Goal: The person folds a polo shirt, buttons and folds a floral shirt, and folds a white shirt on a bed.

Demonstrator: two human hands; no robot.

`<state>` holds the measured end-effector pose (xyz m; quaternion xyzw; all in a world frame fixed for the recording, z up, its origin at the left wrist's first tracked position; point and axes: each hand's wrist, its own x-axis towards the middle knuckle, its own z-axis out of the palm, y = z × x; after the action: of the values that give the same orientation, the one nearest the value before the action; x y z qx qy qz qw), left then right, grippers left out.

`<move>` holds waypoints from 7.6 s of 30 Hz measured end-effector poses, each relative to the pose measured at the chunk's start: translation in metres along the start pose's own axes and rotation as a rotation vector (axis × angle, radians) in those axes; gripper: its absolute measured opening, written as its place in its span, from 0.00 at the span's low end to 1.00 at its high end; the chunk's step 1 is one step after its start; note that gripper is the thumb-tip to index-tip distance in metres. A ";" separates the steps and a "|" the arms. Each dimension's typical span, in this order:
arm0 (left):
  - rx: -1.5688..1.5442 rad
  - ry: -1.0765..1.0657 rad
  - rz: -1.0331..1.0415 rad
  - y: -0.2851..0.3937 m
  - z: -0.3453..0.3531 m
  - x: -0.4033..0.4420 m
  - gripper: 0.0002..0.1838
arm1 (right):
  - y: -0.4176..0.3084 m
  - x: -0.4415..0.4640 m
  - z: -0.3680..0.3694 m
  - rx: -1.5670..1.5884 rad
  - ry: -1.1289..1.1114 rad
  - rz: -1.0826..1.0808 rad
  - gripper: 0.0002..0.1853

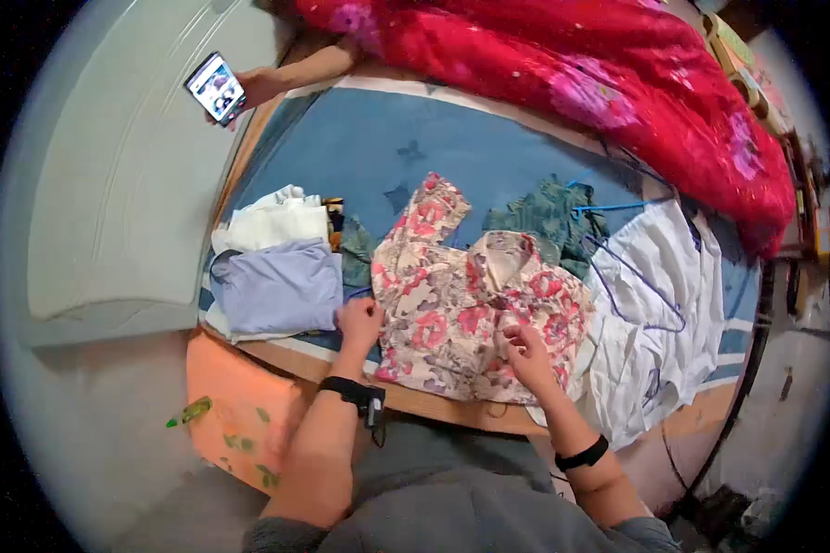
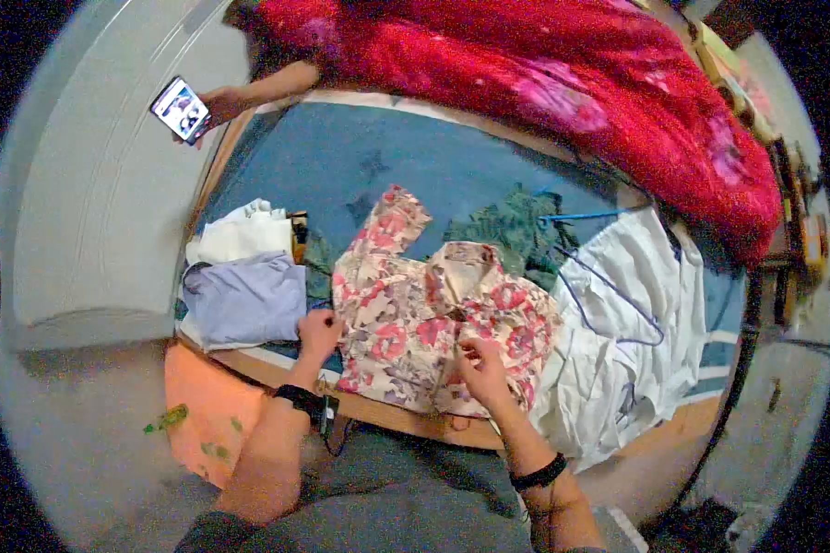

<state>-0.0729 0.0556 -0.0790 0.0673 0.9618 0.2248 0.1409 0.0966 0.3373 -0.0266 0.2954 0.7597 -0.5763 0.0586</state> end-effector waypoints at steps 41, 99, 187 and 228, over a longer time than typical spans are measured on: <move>-1.519 -0.108 0.014 -0.039 -0.088 -0.039 0.27 | -0.244 0.064 0.253 0.387 -1.119 -0.481 0.02; 0.300 -0.310 0.646 0.054 0.032 -0.074 0.33 | 0.030 -0.048 0.026 0.065 0.240 0.226 0.14; 0.043 -0.571 0.854 0.160 0.094 -0.159 0.27 | 0.140 -0.081 -0.092 0.017 0.252 0.373 0.31; -0.130 -0.204 -0.227 0.174 0.117 -0.083 0.52 | 0.095 -0.007 -0.094 0.034 0.301 -0.035 0.29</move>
<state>0.0523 0.2425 -0.0808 -0.0286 0.9274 0.2613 0.2662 0.1751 0.4354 -0.0726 0.3660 0.7552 -0.5390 -0.0713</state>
